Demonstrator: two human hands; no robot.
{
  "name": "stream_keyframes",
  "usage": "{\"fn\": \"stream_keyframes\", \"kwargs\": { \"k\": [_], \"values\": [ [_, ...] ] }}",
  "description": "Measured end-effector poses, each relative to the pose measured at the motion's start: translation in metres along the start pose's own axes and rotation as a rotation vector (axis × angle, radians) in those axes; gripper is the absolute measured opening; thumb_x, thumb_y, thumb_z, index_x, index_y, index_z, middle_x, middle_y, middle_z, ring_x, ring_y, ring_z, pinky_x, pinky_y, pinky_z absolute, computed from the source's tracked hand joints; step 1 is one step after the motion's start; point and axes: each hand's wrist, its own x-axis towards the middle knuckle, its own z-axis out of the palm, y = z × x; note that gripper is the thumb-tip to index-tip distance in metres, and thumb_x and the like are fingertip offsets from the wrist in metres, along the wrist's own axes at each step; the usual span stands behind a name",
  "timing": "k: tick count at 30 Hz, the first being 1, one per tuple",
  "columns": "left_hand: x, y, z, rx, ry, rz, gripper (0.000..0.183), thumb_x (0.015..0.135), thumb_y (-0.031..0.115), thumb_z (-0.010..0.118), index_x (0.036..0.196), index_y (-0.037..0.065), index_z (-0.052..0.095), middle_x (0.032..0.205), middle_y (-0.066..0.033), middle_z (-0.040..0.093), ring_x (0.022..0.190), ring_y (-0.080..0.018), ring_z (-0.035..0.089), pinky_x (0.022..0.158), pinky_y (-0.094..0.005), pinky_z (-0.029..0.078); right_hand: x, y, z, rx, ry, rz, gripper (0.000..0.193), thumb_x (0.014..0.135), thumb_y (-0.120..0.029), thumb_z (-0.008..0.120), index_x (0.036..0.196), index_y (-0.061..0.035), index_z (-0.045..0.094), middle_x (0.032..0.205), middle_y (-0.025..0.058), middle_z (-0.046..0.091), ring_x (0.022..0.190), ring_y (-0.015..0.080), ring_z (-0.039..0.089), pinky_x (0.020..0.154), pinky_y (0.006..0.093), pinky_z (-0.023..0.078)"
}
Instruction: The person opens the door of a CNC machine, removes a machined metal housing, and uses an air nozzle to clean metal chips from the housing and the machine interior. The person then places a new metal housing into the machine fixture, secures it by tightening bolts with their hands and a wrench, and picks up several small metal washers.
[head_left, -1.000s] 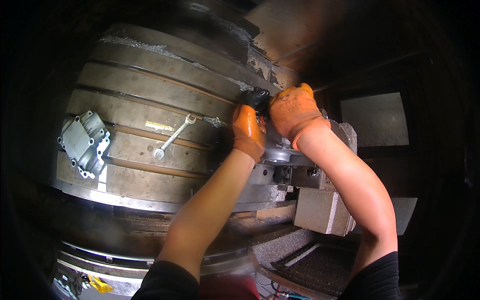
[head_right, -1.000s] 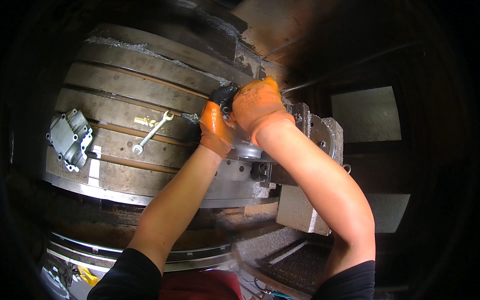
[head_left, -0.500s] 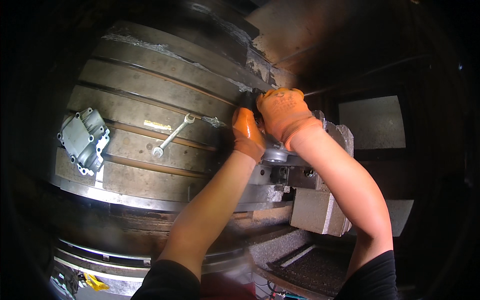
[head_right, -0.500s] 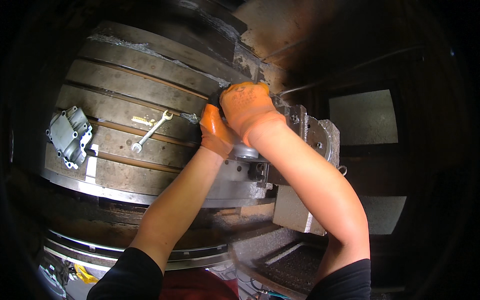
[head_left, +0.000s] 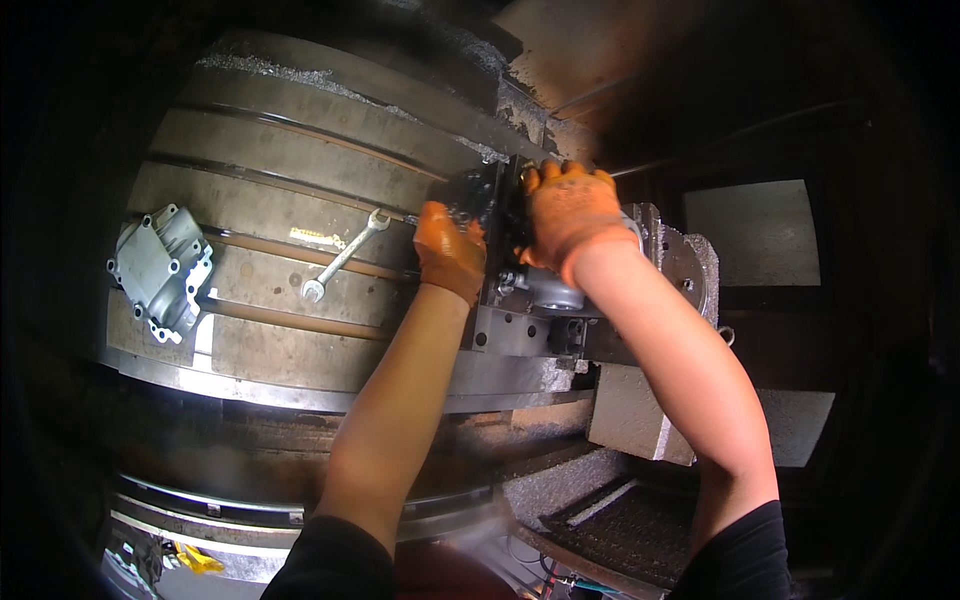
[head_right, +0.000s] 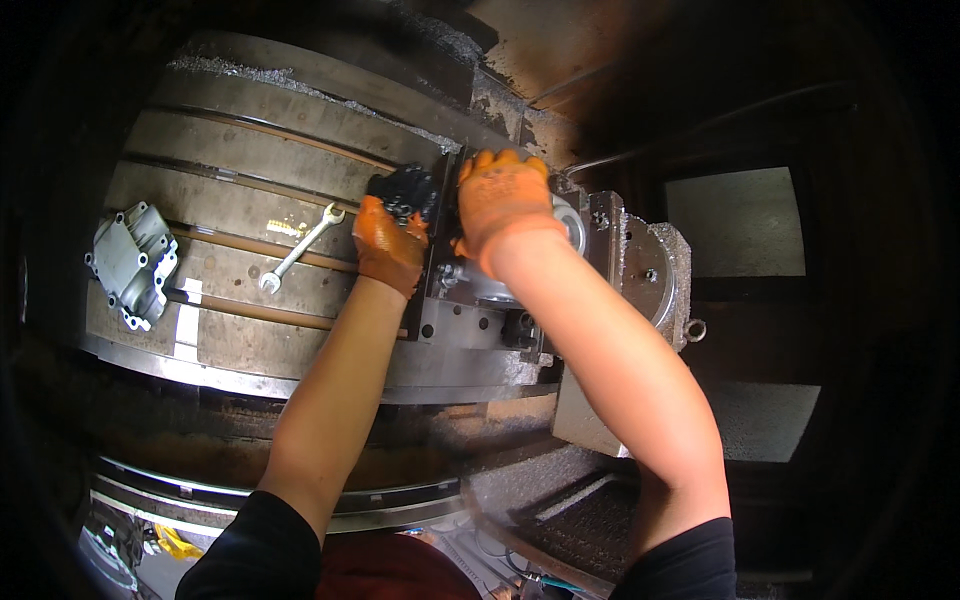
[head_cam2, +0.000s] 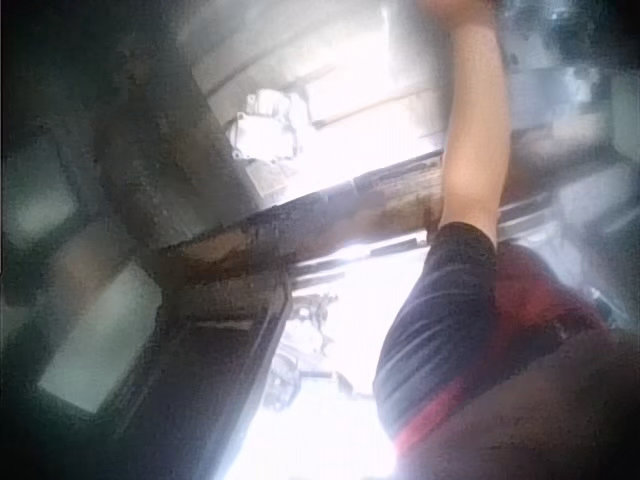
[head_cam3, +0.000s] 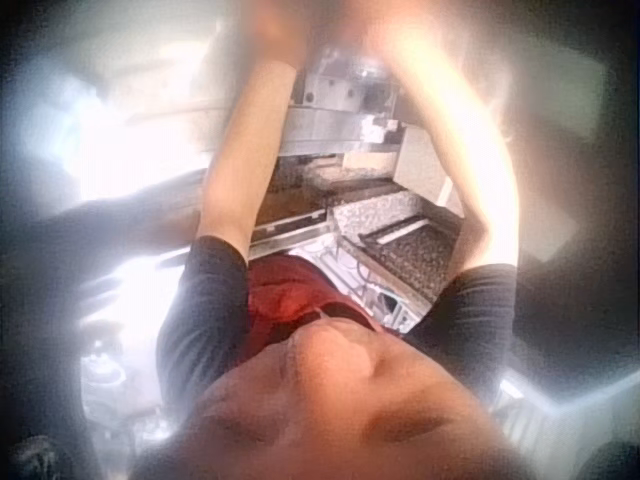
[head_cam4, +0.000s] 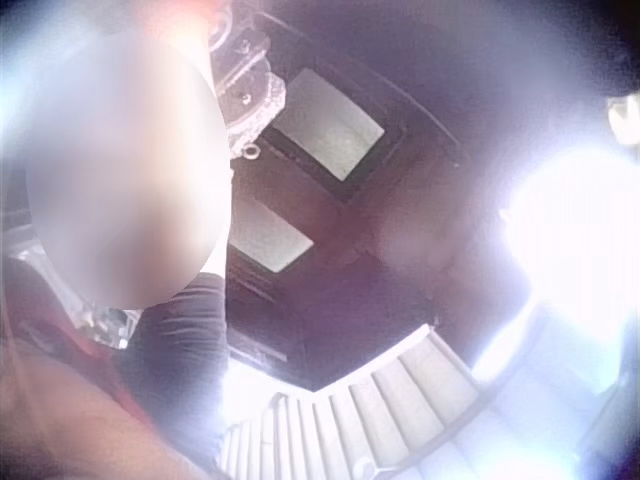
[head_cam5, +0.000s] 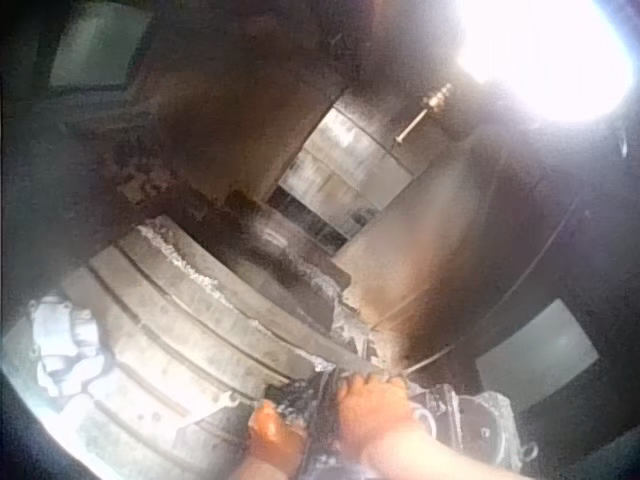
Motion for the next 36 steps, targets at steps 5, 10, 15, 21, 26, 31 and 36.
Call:
{"fn": "stream_keyframes", "kwargs": {
  "k": [5,10,15,21,26,31,36],
  "values": [
    [0.019,-0.02,-0.018,0.131,0.124,-0.079,0.032,0.096,0.028,0.05,0.109,0.006,0.069,0.099,-0.0052,0.072,0.089,-0.0188,0.068,0.075,-0.0295,0.054,0.015,-0.01,-0.009,0.151,-0.091,0.047,0.022,0.086,-0.021,0.067,0.102,-0.008,0.075,0.107,0.0118,0.074,0.102,0.0277,0.07,0.084,0.0393,0.055],
    [0.03,-0.027,-0.019,0.021,-0.028,-0.113,0.024,0.091,0.024,0.059,0.105,0.008,0.072,0.099,-0.0046,0.073,0.084,-0.0174,0.068,0.071,-0.0281,0.054,0.014,0.016,-0.023,0.282,-0.211,0.029,0.029,0.085,-0.023,0.068,0.106,-0.0032,0.073,0.111,0.019,0.07,0.105,0.0314,0.069,0.087,0.0392,0.055],
    [0.044,-0.03,-0.026,0.045,-0.092,-0.105,0.033,0.097,0.025,0.052,0.115,0.003,0.068,0.113,-0.01,0.071,0.103,-0.0262,0.068,0.085,-0.0385,0.057,0.023,0.005,-0.013,0.243,-0.183,0.026,0.039,0.084,-0.031,0.069,0.112,-0.0035,0.068,0.109,0.0201,0.07,0.105,0.0345,0.067,0.089,0.0418,0.054],
    [0.034,-0.032,-0.016,0.079,-0.081,-0.099,0.031,0.095,0.026,0.055,0.113,0.005,0.069,0.11,-0.0072,0.072,0.102,-0.0218,0.068,0.084,-0.0352,0.057,0.017,0.015,-0.012,0.252,-0.206,-0.041,0.036,0.087,-0.026,0.062,0.113,-0.0015,0.066,0.104,0.0216,0.07,0.104,0.037,0.066,0.089,0.0432,0.053],
    [0.033,-0.028,-0.011,0.083,-0.015,-0.095,0.026,0.094,0.025,0.058,0.108,0.006,0.07,0.106,-0.0064,0.072,0.096,-0.0205,0.069,0.082,-0.0348,0.056,0.024,0.014,-0.008,0.329,-0.211,0.021,0.039,0.09,-0.032,0.061,0.114,-0.0014,0.065,0.104,0.0215,0.07,0.103,0.0375,0.066,0.089,0.0431,0.053],
    [0.032,-0.03,-0.012,0.065,-0.132,-0.092,0.022,0.092,0.024,0.061,0.104,0.007,0.071,0.101,-0.0051,0.073,0.093,-0.0189,0.069,0.079,-0.0328,0.057,0.019,0.009,-0.006,0.295,-0.18,-0.011,0.041,0.09,-0.034,0.062,0.116,-0.0024,0.064,0.106,0.0218,0.069,0.103,0.0385,0.065,0.088,0.0433,0.052],
    [0.035,-0.027,-0.016,0.121,0.036,-0.091,0.023,0.09,0.022,0.063,0.105,0.005,0.069,0.098,-0.0054,0.072,0.09,-0.0188,0.069,0.077,-0.0313,0.056,0.024,0.017,-0.008,0.388,-0.236,0.013,0.046,0.086,-0.036,0.065,0.117,-0.0033,0.063,0.105,0.0204,0.07,0.102,0.0384,0.066,0.088,0.0442,0.052]
  ]
}}
